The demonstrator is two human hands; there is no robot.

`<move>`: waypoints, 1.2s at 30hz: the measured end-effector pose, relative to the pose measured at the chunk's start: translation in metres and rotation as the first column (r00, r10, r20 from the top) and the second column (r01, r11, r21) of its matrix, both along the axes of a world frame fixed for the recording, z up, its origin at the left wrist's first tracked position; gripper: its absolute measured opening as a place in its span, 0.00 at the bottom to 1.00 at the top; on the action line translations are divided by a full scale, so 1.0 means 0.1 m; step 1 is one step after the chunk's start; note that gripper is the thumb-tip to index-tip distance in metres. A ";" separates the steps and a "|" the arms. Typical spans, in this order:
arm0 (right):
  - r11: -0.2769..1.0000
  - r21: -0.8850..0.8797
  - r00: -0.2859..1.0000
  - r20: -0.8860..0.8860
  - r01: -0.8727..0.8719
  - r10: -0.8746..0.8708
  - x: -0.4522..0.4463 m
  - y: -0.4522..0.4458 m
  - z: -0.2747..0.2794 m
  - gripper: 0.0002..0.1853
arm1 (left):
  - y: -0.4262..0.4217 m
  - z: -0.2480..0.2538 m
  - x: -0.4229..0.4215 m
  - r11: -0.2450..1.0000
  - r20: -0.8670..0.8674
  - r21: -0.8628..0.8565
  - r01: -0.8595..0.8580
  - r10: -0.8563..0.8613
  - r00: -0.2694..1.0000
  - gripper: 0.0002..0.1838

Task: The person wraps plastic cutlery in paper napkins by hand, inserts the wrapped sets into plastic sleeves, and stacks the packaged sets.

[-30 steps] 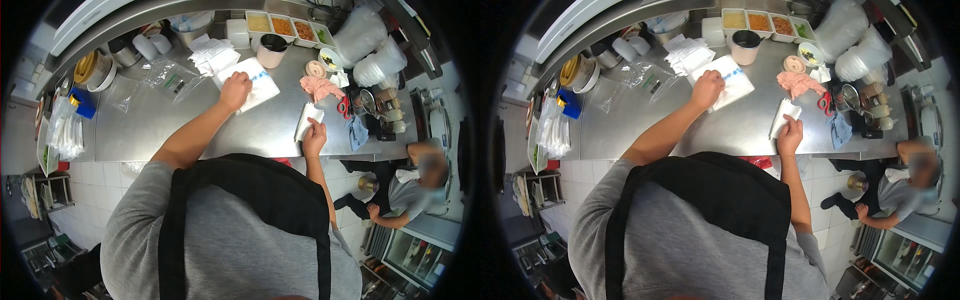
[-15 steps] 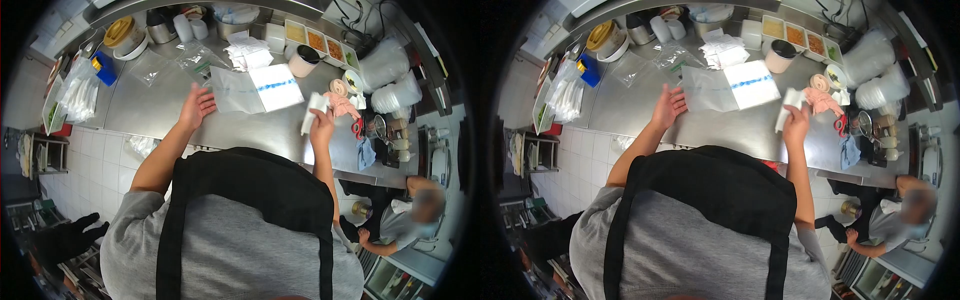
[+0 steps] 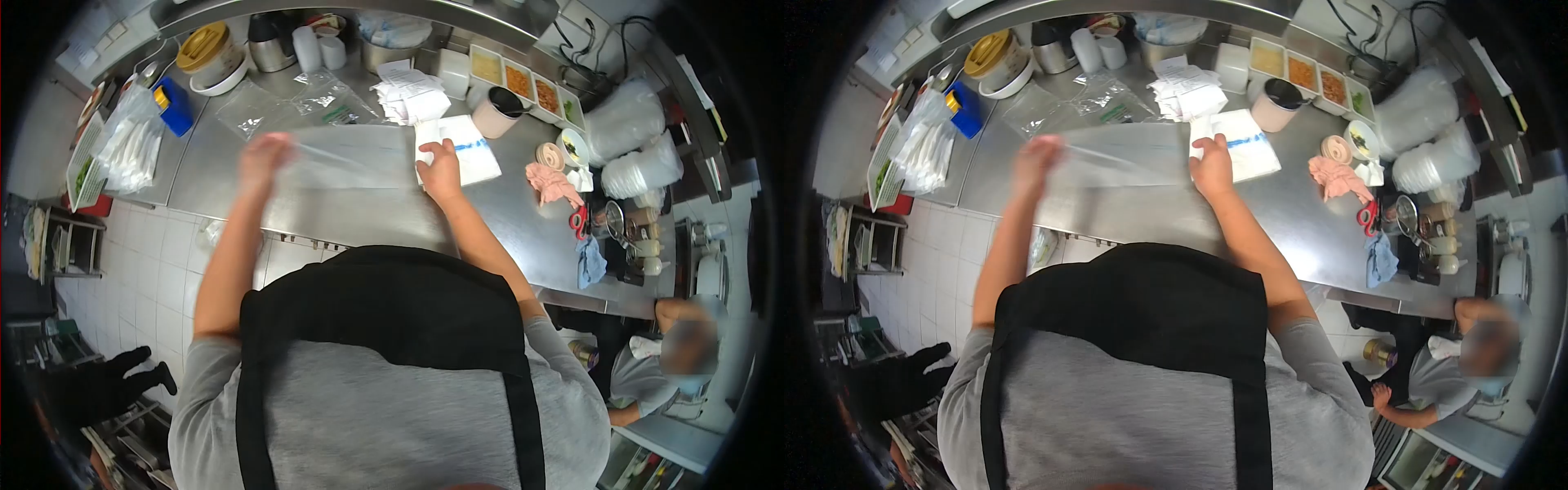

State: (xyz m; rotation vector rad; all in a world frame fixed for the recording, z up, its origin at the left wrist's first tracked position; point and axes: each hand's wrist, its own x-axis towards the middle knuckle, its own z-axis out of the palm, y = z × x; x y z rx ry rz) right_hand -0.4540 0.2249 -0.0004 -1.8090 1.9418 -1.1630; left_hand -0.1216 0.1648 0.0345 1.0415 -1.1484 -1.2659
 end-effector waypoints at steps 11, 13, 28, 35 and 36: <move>0.990 -0.137 0.998 -0.051 0.013 -0.020 0.07 0.13 0.03 0.14 | 0.00 1.61 -0.08 0.801 0.794 -0.519 0.298 0.323 0.516 0.09; 0.987 -0.160 0.999 -0.035 0.014 -0.019 0.14 0.25 0.10 0.14 | -0.06 1.09 -0.47 0.846 0.898 -0.290 0.448 0.078 0.433 0.07; 0.991 0.082 0.935 0.349 -0.103 0.068 0.67 0.29 0.30 0.12 | 0.45 -0.10 -0.89 0.923 0.102 0.150 0.354 -0.371 0.923 0.06; 0.981 0.036 0.838 0.526 -0.189 0.142 0.71 0.26 0.10 0.13 | 0.60 -0.09 -0.93 0.912 -0.119 0.166 0.376 -0.361 0.925 0.13; 0.983 0.045 0.834 0.537 -0.177 0.126 0.71 0.27 0.11 0.12 | 0.65 -0.07 -0.94 0.920 -0.080 0.117 0.373 -0.366 0.927 0.16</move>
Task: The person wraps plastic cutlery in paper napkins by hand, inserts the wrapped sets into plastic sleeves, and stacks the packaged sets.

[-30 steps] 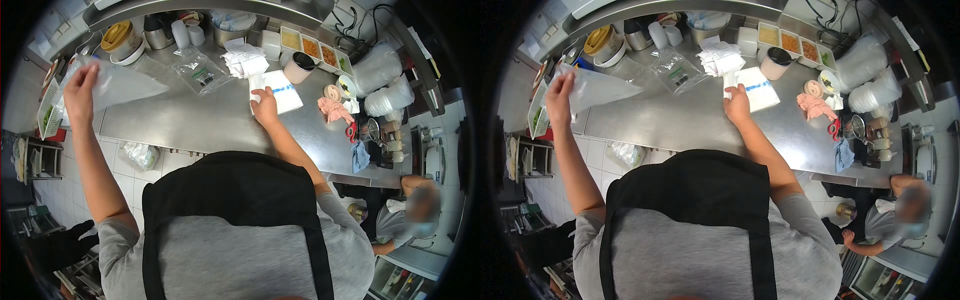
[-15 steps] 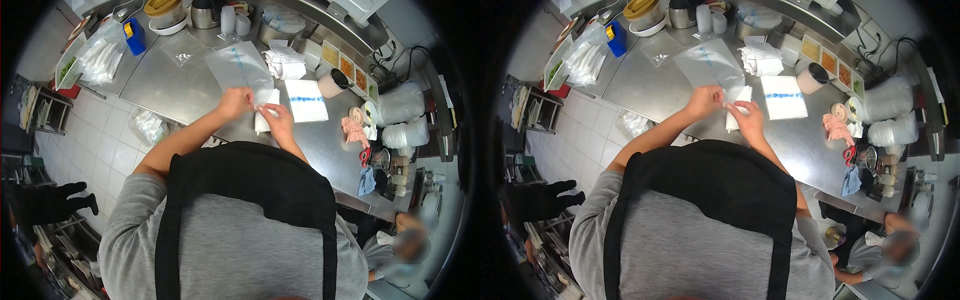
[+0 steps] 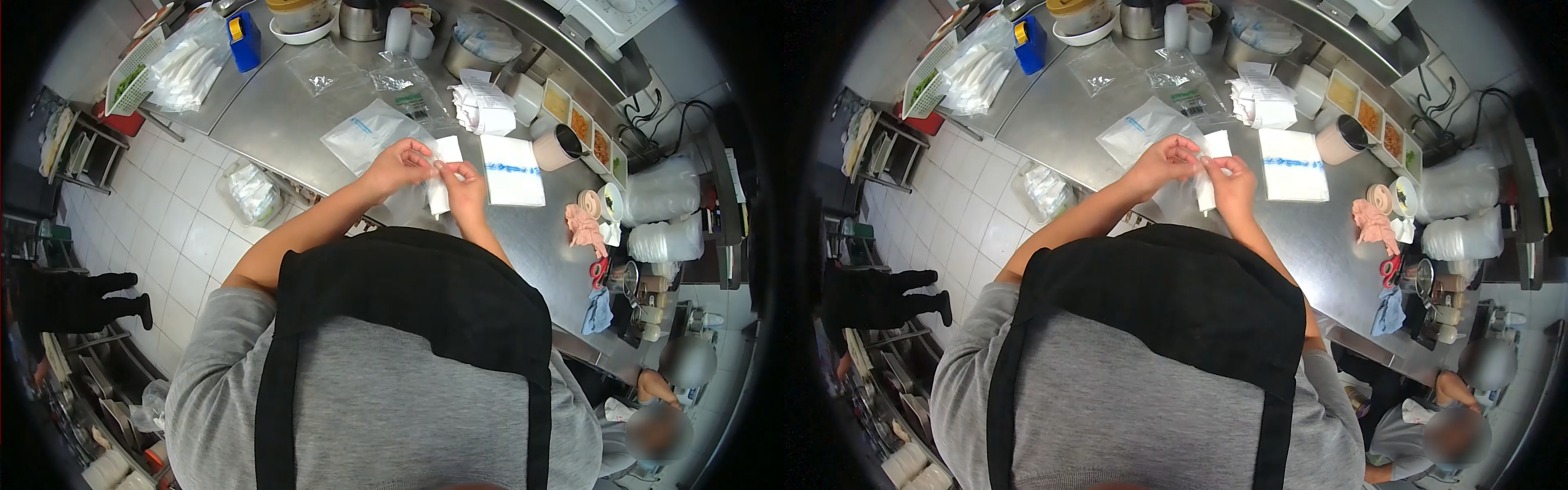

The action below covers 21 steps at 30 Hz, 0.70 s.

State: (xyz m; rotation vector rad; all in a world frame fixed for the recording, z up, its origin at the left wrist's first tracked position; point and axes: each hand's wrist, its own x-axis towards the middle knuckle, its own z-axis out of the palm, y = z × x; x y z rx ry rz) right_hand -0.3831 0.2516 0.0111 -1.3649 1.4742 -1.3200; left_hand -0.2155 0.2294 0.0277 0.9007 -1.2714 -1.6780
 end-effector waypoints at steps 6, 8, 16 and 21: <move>0.999 0.041 1.000 0.030 0.000 -0.001 0.03 0.06 0.14 0.11 | 0.10 0.00 -0.08 0.972 0.295 -0.222 -0.072 0.137 0.946 0.18; 1.000 -0.016 0.999 -0.029 -0.022 0.021 0.00 0.04 0.03 0.12 | 0.04 -0.12 -0.07 0.980 0.125 -0.156 -0.125 0.145 0.982 0.16; 0.991 -0.136 0.898 -0.433 0.019 -0.076 -0.35 -0.01 0.05 0.10 | -0.03 0.24 0.20 0.670 0.524 -0.725 0.161 0.385 0.760 0.06; 0.949 -0.314 0.847 -0.510 -0.020 -0.150 -0.40 0.18 0.47 0.12 | -0.06 0.15 0.06 0.585 0.566 -0.773 0.245 0.463 0.682 0.12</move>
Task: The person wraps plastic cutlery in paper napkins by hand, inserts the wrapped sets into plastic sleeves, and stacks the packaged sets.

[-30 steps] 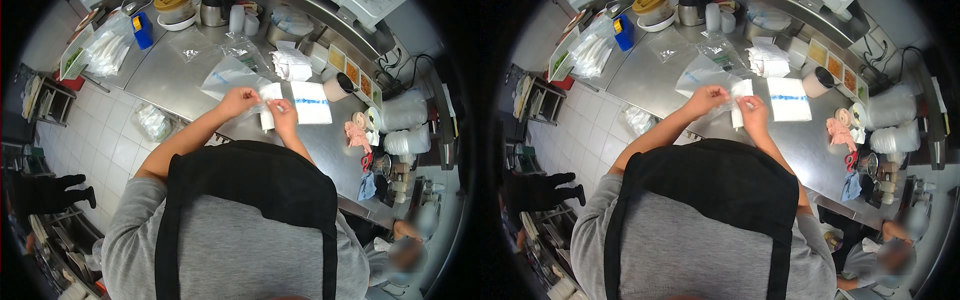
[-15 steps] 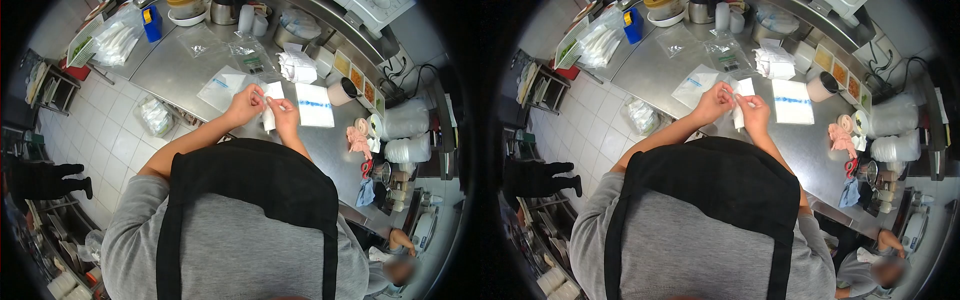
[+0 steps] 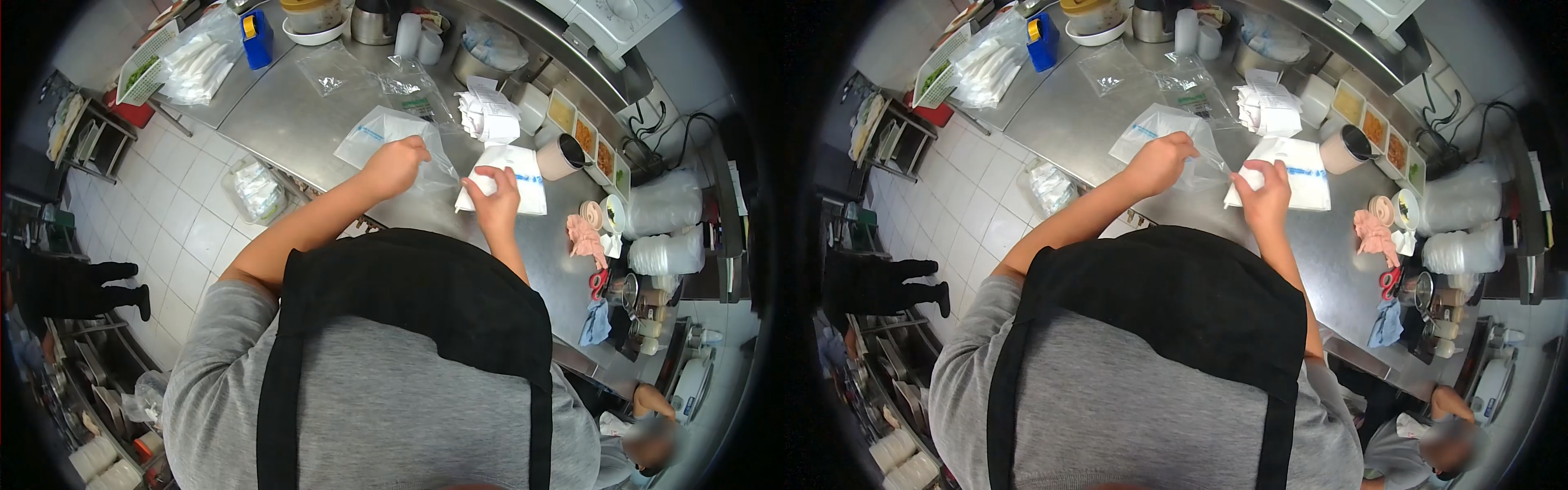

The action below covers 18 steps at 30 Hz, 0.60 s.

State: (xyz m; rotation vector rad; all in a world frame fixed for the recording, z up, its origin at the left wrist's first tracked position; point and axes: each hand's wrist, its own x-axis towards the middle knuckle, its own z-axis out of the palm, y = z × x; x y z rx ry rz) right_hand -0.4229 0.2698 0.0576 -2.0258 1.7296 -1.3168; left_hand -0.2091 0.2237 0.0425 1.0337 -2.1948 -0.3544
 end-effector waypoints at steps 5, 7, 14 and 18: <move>0.965 0.032 0.961 0.100 -0.261 0.257 0.16 0.28 0.28 0.15 | 0.00 0.07 -0.14 0.997 0.159 0.030 -0.068 0.063 0.985 0.18; 0.934 0.196 0.955 0.051 -0.297 0.293 0.14 0.30 0.18 0.16 | 0.01 0.14 -0.15 0.998 0.169 0.009 -0.066 0.064 0.984 0.21; 0.851 0.343 0.917 0.176 -0.398 0.359 0.21 0.11 -0.04 0.18 | 0.32 0.25 -0.22 0.995 0.185 -0.023 0.094 -0.088 0.979 0.27; 0.831 0.353 0.835 0.505 -0.430 0.219 0.29 -0.05 -0.25 0.18 | 0.48 0.41 -0.23 0.986 0.183 0.025 0.163 -0.164 0.969 0.30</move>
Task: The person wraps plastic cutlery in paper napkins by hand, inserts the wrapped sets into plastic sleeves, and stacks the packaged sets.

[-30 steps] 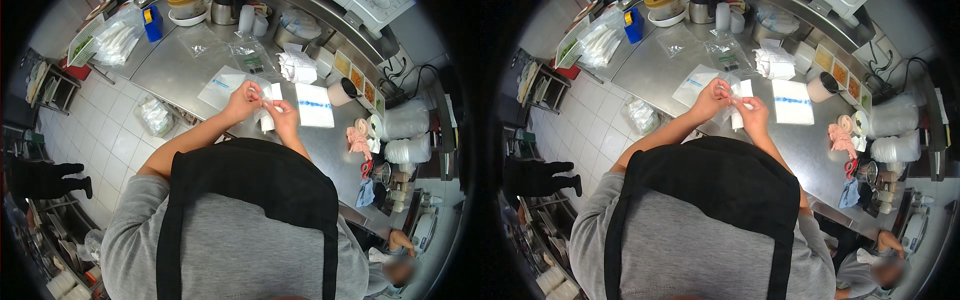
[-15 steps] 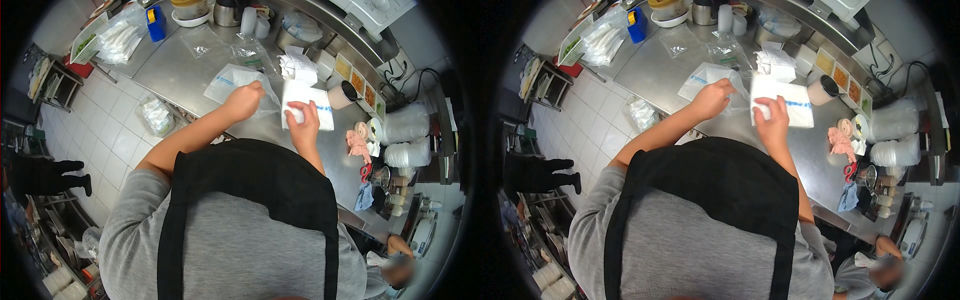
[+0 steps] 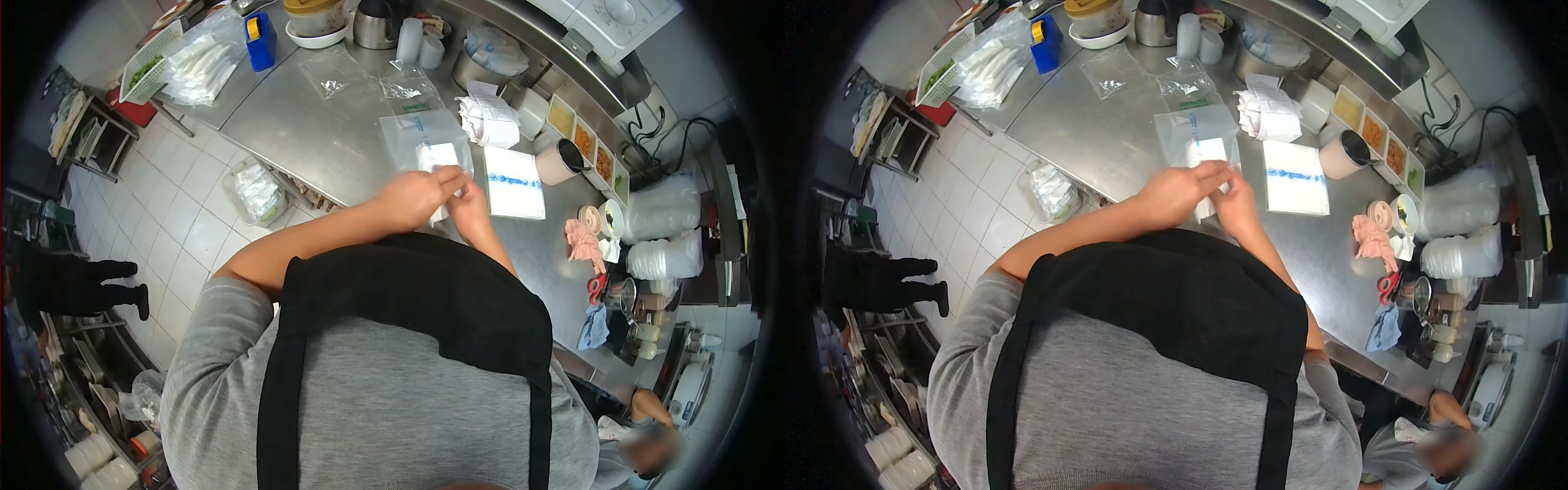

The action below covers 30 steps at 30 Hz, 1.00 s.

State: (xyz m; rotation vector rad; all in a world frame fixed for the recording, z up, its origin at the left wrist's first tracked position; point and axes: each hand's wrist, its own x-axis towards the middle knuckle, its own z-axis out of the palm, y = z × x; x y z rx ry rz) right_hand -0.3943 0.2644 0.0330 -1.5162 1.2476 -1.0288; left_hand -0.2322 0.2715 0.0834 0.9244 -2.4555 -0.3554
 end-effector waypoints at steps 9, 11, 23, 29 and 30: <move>0.824 0.524 0.831 0.542 -0.215 -0.128 0.08 -0.39 -0.06 0.21 | 0.23 0.02 -0.09 0.983 -0.113 0.000 0.184 -0.183 0.977 0.34; 0.985 0.144 0.986 0.151 -0.100 0.078 0.06 -0.44 -0.13 0.22 | 0.27 0.09 -0.09 0.958 -0.103 0.094 0.271 -0.261 0.960 0.33; 0.886 -0.083 0.854 -0.322 -0.455 0.408 -0.04 -0.14 -0.16 0.20 | -1.11 -0.50 0.80 0.454 -0.509 0.819 0.351 0.290 0.811 0.24; 0.918 0.034 0.904 -0.164 -0.395 0.395 -0.17 -0.20 -0.38 0.15 | -1.09 -0.79 0.77 0.446 -0.489 0.853 0.269 0.507 0.710 0.15; 0.913 0.077 0.904 -0.129 -0.400 0.407 -0.16 -0.17 -0.31 0.14 | -1.07 -0.77 0.78 0.440 -0.501 0.846 0.302 0.461 0.732 0.14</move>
